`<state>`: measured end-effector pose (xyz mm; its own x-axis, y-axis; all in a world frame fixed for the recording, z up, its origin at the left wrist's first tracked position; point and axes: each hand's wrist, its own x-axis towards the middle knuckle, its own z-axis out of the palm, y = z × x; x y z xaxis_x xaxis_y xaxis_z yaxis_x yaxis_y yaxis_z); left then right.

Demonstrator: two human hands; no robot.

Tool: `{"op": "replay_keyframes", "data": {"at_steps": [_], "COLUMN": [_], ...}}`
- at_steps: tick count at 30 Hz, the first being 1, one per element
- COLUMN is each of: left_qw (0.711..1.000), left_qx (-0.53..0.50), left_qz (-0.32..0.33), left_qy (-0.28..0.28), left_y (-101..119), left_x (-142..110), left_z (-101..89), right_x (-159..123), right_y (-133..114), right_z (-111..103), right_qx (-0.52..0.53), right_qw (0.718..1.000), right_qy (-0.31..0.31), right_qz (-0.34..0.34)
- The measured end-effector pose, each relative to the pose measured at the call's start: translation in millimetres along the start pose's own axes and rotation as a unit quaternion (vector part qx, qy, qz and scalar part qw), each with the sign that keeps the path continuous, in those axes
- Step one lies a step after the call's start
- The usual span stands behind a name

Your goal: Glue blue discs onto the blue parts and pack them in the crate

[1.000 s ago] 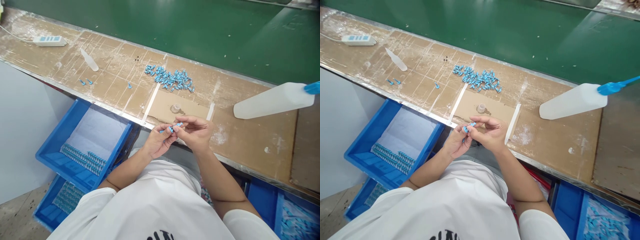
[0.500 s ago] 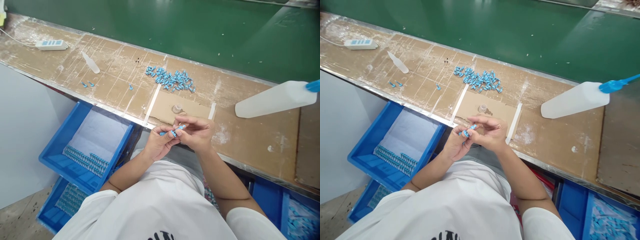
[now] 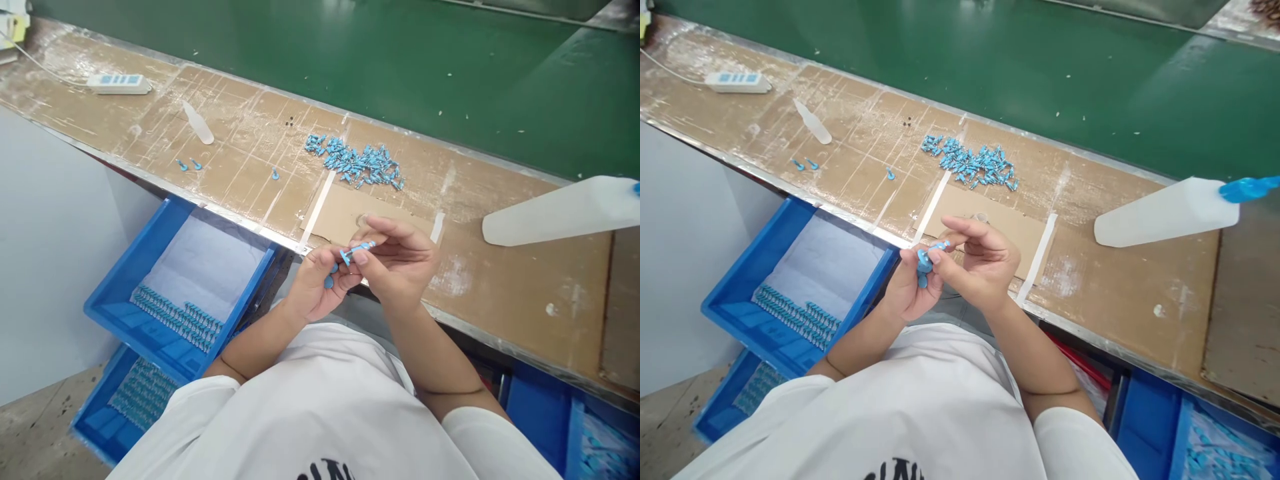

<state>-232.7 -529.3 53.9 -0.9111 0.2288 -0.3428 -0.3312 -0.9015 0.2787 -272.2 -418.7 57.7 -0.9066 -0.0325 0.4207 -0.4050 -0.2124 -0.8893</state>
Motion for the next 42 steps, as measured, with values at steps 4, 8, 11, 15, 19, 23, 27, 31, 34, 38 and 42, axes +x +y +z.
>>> {"op": "replay_keyframes", "data": {"at_steps": [4, 8, 11, 15, 19, 23, 27, 31, 34, 38, 42], "left_qw": [0.997, 0.988, 0.975, 0.962, 0.958, 0.957, 0.957, 0.96, 0.963, 0.963, 0.962], "left_qx": [-0.048, -0.094, -0.101, -0.104, -0.119, -0.117, -0.104, -0.088, -0.078, -0.063, -0.067], "left_qz": [-0.033, 0.043, 0.152, 0.224, 0.23, 0.227, 0.228, 0.22, 0.217, 0.223, 0.229], "left_qy": [0.053, 0.111, 0.122, 0.115, 0.122, 0.138, 0.149, 0.15, 0.138, 0.137, 0.135], "left_y": [20, 49, 76, 100, 106, 110, 115, 114, 111, 108, 102], "left_x": [2, 5, 3, -8, -15, -15, -12, -7, -3, 1, 5], "left_z": [-5.7, -23.6, -38.1, -50.4, -59.0, -63.7, -63.8, -64.8, -65.4, -64.0, -60.4], "right_x": [12, 40, 65, 89, 102, 107, 105, 105, 104, 77, 22], "right_y": [1, 42, 92, 143, 161, 170, 178, 179, 164, 115, 68], "right_z": [16, 44, 66, 86, 96, 98, 96, 95, 94, 94, 91], "right_qx": [-0.038, -0.136, -0.28, -0.47, -0.539, -0.561, -0.57, -0.579, -0.579, -0.524, -0.355], "right_qw": [0.999, 0.99, 0.959, 0.874, 0.828, 0.811, 0.806, 0.8, 0.803, 0.84, 0.901], "right_qy": [-0.005, 0.015, -0.036, -0.123, -0.155, -0.165, -0.159, -0.157, -0.143, -0.131, -0.231], "right_qz": [0.0, -0.03, -0.039, -0.011, -0.019, -0.02, -0.018, -0.008, -0.009, -0.049, -0.093]}}
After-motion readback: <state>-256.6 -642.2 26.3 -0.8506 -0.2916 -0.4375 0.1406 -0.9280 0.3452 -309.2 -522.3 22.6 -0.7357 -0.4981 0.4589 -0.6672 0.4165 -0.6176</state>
